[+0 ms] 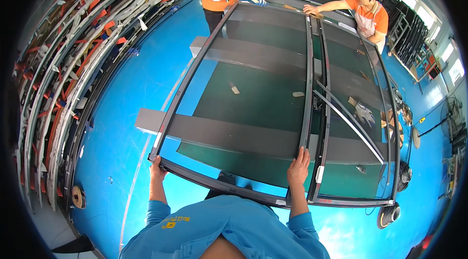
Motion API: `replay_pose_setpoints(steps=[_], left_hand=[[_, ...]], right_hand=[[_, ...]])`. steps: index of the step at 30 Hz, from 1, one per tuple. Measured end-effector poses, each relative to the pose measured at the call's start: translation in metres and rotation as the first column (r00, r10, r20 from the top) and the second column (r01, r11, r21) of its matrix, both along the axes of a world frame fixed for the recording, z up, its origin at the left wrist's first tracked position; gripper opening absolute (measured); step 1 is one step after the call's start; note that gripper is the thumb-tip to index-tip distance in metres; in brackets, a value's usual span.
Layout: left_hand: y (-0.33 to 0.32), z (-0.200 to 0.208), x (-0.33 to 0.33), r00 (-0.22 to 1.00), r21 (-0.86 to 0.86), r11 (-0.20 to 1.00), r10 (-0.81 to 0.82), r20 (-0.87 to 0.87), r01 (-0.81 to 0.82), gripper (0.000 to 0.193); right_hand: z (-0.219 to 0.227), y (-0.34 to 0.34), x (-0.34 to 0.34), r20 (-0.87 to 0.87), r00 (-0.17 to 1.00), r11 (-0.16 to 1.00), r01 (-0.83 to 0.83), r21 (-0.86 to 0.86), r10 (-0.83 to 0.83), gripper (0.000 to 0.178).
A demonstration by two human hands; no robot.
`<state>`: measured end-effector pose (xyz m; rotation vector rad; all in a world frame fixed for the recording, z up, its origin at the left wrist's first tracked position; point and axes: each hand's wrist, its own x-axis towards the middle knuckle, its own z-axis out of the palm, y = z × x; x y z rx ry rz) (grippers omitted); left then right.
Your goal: The person lifts and positions a window frame on the assembly table, then holds it steady by hand while a coworker hammers the frame corners.
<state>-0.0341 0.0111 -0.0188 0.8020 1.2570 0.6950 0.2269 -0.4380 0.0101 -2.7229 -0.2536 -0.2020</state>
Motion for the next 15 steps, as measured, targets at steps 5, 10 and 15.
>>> replay_pose_setpoints(steps=[5, 10, 15], left_hand=[[0.0029, -0.0026, 0.0002, 1.000, -0.023, 1.000, 0.014, 0.000, -0.014, 0.037], [0.0048, -0.0042, 0.0006, 1.000, -0.029, 1.000, 0.006, 0.008, -0.006, 0.037], [0.0078, -0.0084, -0.0015, 1.000, -0.033, 0.999, -0.007, 0.016, 0.007, 0.036]], right_hand=[[0.0024, 0.0020, 0.0000, -0.011, 1.000, 1.000, 0.012, -0.011, -0.012, 0.056], [0.0020, 0.0021, 0.0003, -0.003, 1.000, 1.000, 0.023, -0.010, -0.023, 0.055], [0.0081, 0.0021, 0.0033, -0.033, 0.999, 0.999, 0.033, 0.002, -0.033, 0.053]])
